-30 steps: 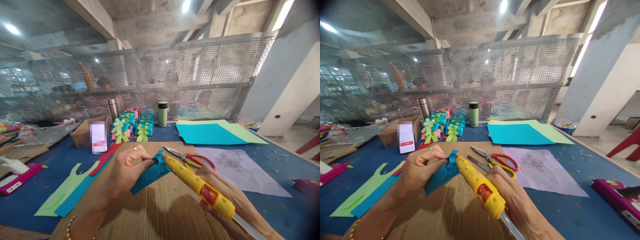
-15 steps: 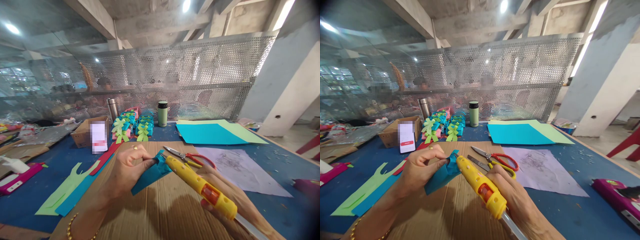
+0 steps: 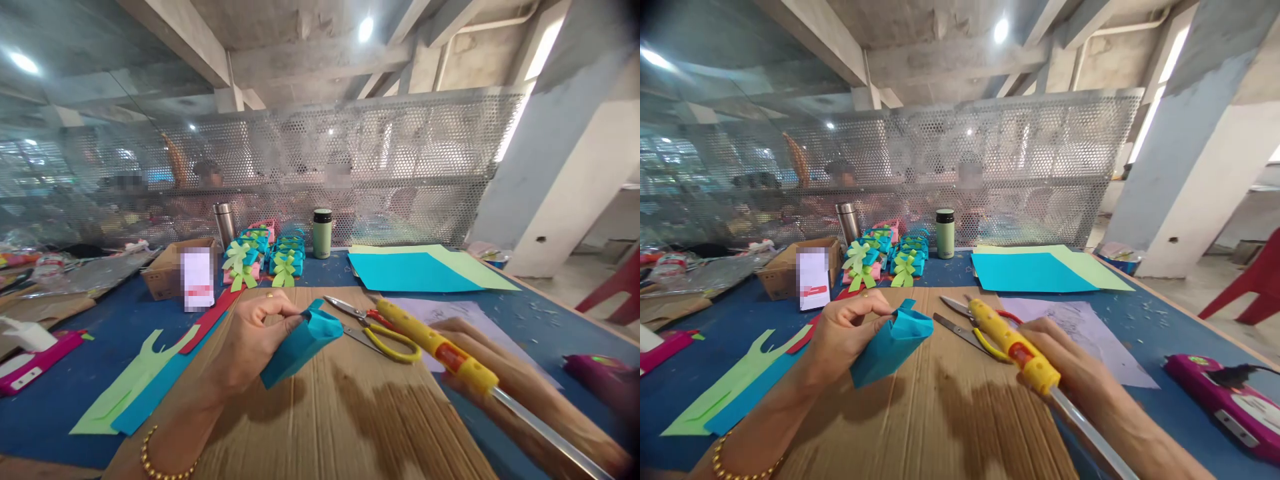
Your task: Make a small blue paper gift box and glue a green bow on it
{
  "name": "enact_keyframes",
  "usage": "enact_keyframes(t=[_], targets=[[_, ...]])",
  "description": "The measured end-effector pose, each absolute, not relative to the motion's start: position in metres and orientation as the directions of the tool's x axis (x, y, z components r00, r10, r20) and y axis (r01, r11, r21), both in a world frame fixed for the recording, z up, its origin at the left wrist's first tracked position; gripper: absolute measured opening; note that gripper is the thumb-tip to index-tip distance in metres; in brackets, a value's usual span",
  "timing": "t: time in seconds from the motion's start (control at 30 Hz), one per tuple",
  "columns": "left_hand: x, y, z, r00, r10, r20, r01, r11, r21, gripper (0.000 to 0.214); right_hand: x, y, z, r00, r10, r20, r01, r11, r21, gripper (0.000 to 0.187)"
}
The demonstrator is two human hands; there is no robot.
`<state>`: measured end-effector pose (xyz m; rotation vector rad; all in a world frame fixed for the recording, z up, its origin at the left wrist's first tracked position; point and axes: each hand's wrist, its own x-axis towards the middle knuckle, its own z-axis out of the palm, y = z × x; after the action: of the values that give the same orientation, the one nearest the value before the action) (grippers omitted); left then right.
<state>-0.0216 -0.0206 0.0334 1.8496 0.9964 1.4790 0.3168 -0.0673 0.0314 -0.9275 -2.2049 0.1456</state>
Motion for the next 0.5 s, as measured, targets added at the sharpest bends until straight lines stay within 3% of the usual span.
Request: enact_keyframes(t=[0.07,0.23,0.37,0.5], targets=[[-0.021,-0.021,0.033,0.133,0.83,0.542,0.16,-0.558,0.814,0.018,0.343,-0.05,0.034,-0.504,0.752,0.425,0.665,0.652,-0.364,0.022],[-0.018,-0.025,0.033,0.22,0.849,0.48,0.073,-0.505,0.86,0.031,0.399,-0.025,0.005,-0.407,0.834,0.373,0.786,0.528,-0.322,0.024],[-0.014,-0.026,0.033,0.265,0.829,0.493,0.044,-0.521,0.852,0.035,0.412,-0.025,0.001,-0.329,0.848,0.416,0.793,0.487,-0.366,0.025],[-0.008,-0.032,0.033,0.306,0.803,0.512,0.027,-0.545,0.838,0.029,0.364,-0.037,0.047,-0.322,0.811,0.488,0.773,0.523,-0.36,0.026]])
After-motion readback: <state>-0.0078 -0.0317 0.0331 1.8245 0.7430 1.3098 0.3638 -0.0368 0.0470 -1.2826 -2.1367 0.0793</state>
